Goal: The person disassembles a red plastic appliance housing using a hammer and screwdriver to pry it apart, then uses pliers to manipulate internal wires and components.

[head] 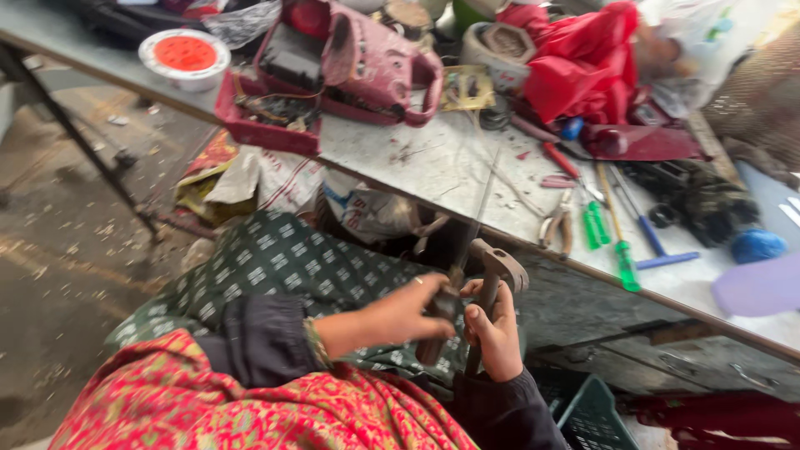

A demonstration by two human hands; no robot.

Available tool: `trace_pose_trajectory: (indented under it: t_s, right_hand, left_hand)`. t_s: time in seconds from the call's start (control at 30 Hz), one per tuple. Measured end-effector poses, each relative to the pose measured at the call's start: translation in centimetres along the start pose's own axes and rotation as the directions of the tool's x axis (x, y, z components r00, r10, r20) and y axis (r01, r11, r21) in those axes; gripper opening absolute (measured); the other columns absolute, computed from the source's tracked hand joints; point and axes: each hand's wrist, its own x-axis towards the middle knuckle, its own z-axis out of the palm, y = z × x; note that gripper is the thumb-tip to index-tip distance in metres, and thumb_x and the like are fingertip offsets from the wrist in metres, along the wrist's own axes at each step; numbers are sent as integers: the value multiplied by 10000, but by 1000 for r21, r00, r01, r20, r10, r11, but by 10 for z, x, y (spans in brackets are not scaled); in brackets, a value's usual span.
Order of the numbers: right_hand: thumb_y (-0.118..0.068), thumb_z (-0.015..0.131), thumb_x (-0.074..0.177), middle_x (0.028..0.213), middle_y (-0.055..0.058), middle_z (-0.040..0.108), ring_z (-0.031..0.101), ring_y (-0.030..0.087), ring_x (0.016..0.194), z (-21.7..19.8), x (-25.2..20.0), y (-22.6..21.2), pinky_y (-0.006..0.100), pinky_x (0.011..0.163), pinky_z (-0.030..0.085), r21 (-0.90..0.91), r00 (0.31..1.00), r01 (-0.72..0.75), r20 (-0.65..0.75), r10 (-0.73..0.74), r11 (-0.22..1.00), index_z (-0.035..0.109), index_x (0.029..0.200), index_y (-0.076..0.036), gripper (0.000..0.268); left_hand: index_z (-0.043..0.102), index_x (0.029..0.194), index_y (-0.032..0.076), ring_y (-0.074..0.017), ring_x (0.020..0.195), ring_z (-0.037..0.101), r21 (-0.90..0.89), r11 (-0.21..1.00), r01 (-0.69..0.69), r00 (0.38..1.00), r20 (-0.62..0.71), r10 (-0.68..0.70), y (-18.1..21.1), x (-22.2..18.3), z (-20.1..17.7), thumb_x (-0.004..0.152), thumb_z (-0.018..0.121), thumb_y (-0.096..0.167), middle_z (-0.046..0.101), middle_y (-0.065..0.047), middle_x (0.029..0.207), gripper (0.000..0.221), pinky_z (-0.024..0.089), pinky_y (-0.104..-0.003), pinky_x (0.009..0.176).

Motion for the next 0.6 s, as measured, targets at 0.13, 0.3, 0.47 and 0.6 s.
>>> trace_pose_trajectory:
  t_s: [0.13, 0.3, 0.47, 0.6]
  right_hand:
    - [-172, 757, 906, 854, 17, 584, 494, 44, 624, 2, 5, 18, 219, 488, 369, -177, 989, -143, -68, 132, 974, 539, 1135, -89, 327]
    - [-91, 776, 879, 921, 15, 602, 593, 59, 757, 0, 9, 25, 228, 605, 495, -184, 999, -50, 4, 51, 982, 523, 1147, -85, 369]
    - [-16, 743, 851, 1032, 47, 639, 636, 114, 950, -8, 11, 40, 278, 833, 538, -196, 974, -49, 209, 90, 979, 530, 1244, -50, 448]
    - [-8, 767, 828, 1050, 34, 625, 628, 114, 974, 4, 7, 52, 296, 856, 539, -231, 940, -68, 311, 140, 970, 531, 1251, -33, 485]
  left_hand:
    - [500, 1413, -19, -371, 1226, 608, 103, 994, -28, 981, 196, 7, -8, -12, 5, 788, 811, 445, 600, -250, 1318, 839, 484, -422, 1010]
    - [516, 1349, -94, -404, 1177, 606, 204, 967, -154, 955, 280, 93, -14, -14, 8, 844, 762, 501, 600, -283, 1278, 819, 505, -453, 977]
    - [622, 1190, -16, -396, 1051, 663, 497, 829, -256, 857, 514, -43, 21, -25, -23, 852, 729, 531, 678, -210, 1139, 652, 539, -491, 857]
    - [739, 1089, 172, -302, 923, 725, 615, 780, -115, 901, 396, -179, 80, -37, -87, 810, 703, 449, 754, -88, 955, 395, 562, -450, 772]
